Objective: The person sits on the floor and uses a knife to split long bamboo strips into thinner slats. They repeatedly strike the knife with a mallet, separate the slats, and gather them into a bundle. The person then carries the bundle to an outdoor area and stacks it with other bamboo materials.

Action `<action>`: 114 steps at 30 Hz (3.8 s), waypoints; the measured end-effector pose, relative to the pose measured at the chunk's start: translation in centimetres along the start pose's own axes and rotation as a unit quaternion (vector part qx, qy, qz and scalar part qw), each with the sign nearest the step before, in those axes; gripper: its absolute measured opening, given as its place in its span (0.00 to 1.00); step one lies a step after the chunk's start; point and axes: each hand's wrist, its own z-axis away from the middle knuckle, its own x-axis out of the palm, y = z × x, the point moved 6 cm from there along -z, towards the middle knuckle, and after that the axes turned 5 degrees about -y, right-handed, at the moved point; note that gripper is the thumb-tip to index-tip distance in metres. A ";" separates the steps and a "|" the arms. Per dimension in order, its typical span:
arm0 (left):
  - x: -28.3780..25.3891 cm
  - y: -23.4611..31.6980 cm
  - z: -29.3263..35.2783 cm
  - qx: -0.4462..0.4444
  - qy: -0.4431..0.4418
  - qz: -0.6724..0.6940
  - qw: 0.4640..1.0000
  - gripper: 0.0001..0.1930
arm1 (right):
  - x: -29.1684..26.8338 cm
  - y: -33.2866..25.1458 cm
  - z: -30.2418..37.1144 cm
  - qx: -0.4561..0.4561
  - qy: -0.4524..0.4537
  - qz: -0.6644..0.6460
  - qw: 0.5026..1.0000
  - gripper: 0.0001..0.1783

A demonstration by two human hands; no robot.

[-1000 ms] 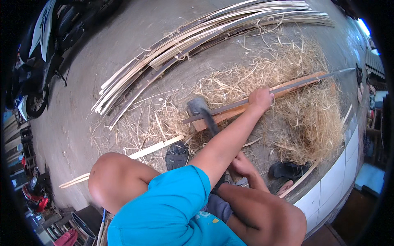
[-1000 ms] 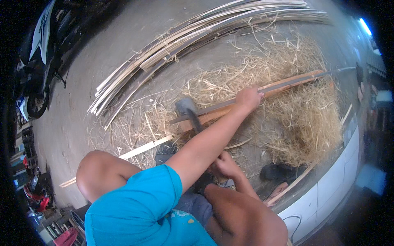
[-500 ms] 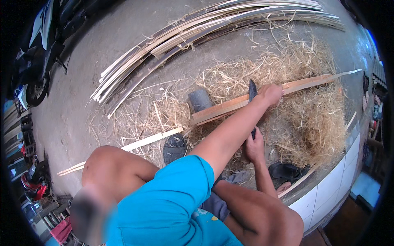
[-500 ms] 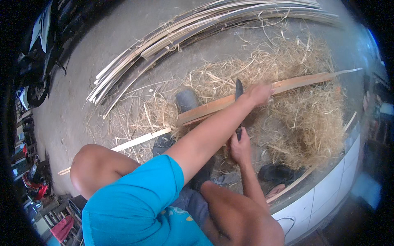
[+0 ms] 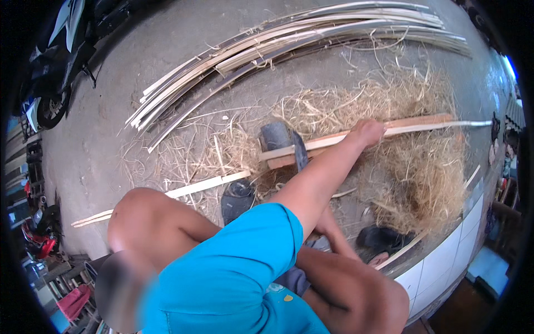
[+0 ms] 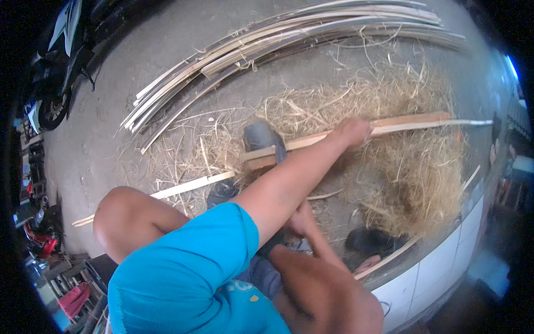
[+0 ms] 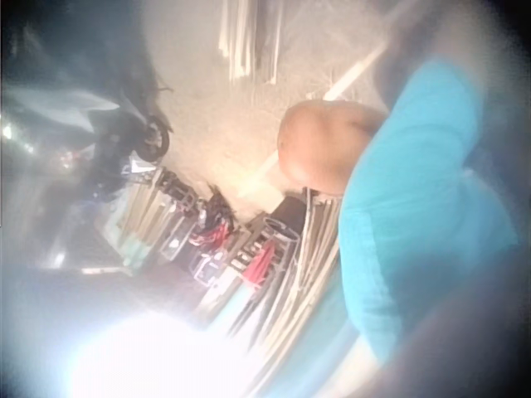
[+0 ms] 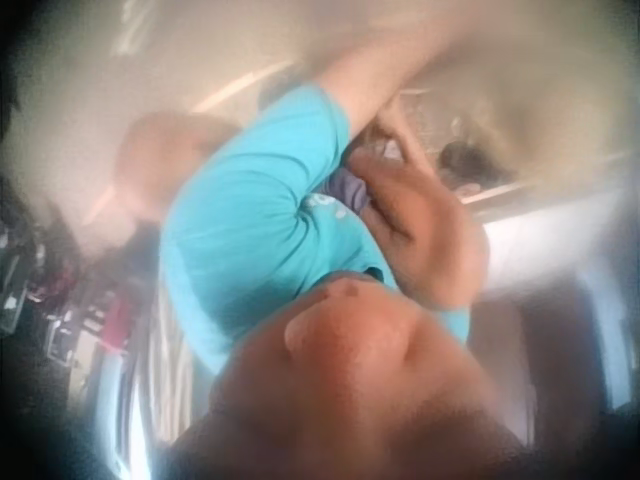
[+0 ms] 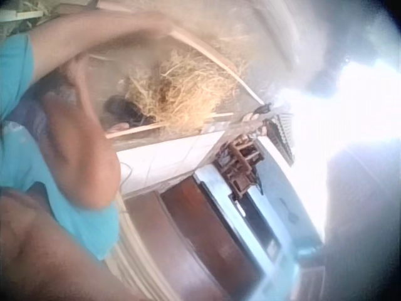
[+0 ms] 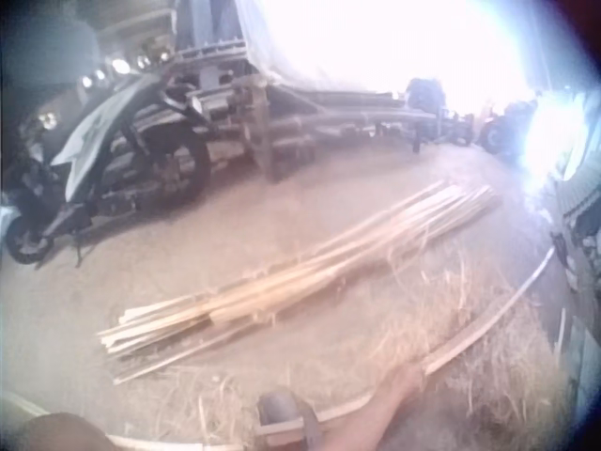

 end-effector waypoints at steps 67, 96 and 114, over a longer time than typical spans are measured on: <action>-17.4 -19.7 39.4 -0.266 -0.150 0.159 0.939 0.25 | -1.5 -2.7 0.5 -0.138 0.147 0.109 0.973 0.17; -18.3 -20.8 42.3 -0.294 -0.130 0.102 0.941 0.23 | -13.1 5.4 2.4 -0.029 0.392 0.094 0.915 0.23; -21.0 -22.9 49.1 -0.363 -0.105 0.049 0.924 0.28 | -16.2 5.2 4.5 0.085 0.289 0.223 0.927 0.26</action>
